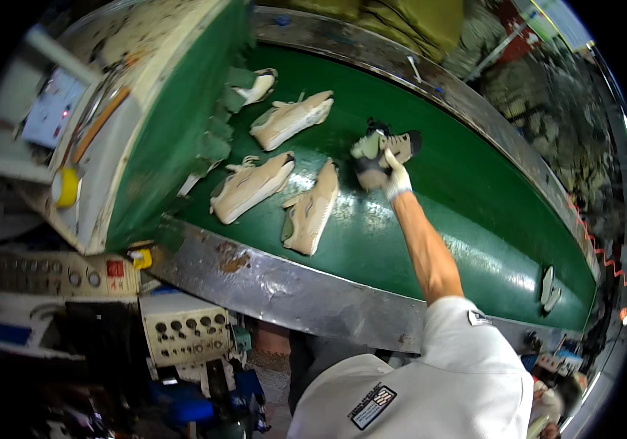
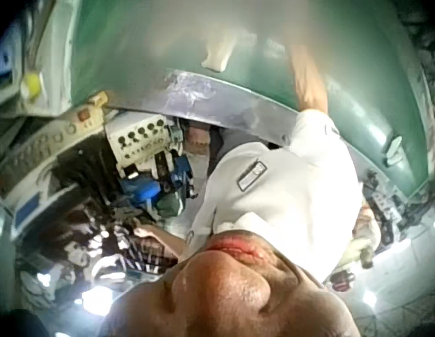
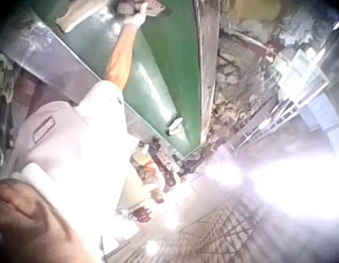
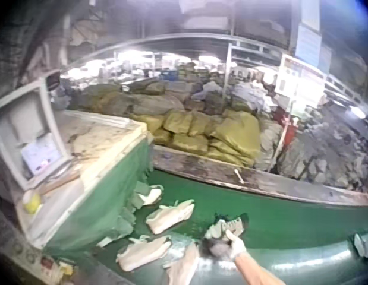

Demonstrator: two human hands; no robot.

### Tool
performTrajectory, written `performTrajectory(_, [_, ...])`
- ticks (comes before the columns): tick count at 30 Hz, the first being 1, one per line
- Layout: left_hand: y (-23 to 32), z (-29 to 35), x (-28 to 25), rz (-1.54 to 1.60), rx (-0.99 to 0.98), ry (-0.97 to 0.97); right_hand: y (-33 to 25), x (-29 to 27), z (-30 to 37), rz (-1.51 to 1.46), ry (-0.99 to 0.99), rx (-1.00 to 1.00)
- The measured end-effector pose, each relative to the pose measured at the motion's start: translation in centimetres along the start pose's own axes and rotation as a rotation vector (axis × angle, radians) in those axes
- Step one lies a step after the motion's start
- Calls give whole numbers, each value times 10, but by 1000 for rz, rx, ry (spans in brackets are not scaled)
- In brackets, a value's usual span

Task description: The person places various shoes onto a lasting machine, operates the machine with controls, and then removes the lasted shoes, placing them on a rack or back on a conveyor belt.

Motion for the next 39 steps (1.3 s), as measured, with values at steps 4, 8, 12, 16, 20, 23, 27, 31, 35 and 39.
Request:
performTrajectory(4, [-22, -16, -47, 92, -40, 26, 66, 26, 161, -13, -370, 154])
performTrajectory(8, [-10, -5, -65, 145, -104, -2, 173, 141, 277, -435, -611, 302])
performTrajectory(12, [-20, -14, -71, 550, -54, -113, 282, 186, 340, -397, -732, 997])
performTrajectory(16, [-26, -15, -101, 390, -126, -163, 364, 212, 417, -49, -736, 1202])
performTrajectory(20, [-65, -12, -143, 432, -314, -470, 411, 299, 530, 516, -989, 1045])
performTrajectory(23, [-20, -22, -129, 676, -236, -486, 466, 294, 567, 515, -938, 1251])
performTrajectory(27, [-22, -48, -80, 995, -411, -629, 519, 301, 613, 607, -909, 1327])
performTrajectory(31, [-61, -68, -76, 1130, -537, -494, 569, 305, 629, 697, -888, 1228])
performTrajectory(35, [-73, -89, -82, 1070, -540, -318, 598, 324, 641, 792, -922, 1138])
performTrajectory(39, [-63, -110, -86, 1146, -519, -151, 629, 338, 646, 795, -936, 1025])
Point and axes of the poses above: each hand's wrist, its own z-axis away from the middle knuckle, its own x-axis out of the palm, y = z × x, the point moved 3 cm from there along -z, towards the middle knuckle, and after that the axes turned 1 degree about -y, right-handed, at the moved point
